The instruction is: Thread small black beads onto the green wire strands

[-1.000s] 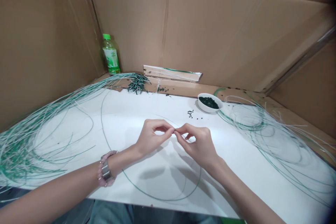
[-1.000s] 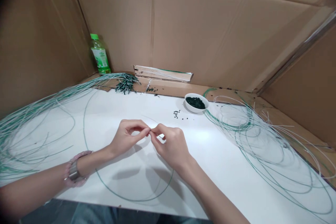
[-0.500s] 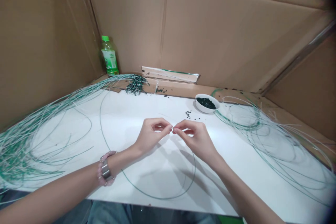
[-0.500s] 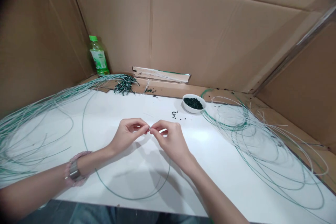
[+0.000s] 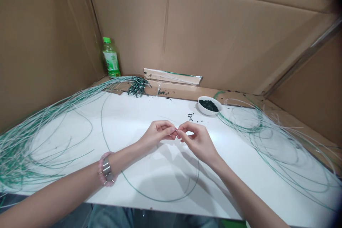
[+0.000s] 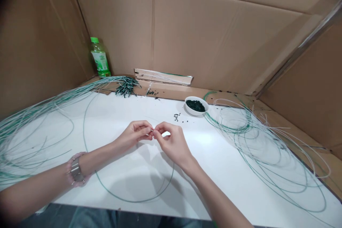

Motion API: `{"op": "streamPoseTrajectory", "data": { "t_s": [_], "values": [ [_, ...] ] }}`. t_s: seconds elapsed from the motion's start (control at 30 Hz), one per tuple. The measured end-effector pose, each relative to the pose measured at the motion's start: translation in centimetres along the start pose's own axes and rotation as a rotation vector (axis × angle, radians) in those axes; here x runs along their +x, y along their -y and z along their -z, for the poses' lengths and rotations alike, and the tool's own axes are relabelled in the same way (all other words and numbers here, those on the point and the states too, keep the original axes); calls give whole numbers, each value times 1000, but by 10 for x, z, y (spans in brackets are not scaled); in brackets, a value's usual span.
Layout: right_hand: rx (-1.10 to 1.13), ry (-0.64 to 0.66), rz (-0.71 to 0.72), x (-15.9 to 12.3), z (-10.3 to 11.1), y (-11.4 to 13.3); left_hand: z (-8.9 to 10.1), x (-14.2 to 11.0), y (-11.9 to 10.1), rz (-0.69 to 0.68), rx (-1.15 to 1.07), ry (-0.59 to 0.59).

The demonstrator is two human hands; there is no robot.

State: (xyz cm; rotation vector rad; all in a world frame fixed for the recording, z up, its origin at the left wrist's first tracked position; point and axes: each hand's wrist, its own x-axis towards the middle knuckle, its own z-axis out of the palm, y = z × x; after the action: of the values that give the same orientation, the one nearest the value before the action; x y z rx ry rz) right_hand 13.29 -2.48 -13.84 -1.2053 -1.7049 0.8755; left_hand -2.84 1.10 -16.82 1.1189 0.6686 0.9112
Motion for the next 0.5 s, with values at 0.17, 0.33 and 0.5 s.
{"op": "streamPoseTrajectory", "data": {
  "t_s": [0.17, 0.33, 0.5],
  "values": [
    [157, -150, 13, 4, 11, 1, 8, 21, -7, -84, 271, -84],
    [345, -384, 55, 11, 29, -5, 19, 76, -7, -324, 1066, -5],
    [513, -465, 60, 17, 36, -14, 2, 112, 2, -350, 1251, 58]
  ]
}}
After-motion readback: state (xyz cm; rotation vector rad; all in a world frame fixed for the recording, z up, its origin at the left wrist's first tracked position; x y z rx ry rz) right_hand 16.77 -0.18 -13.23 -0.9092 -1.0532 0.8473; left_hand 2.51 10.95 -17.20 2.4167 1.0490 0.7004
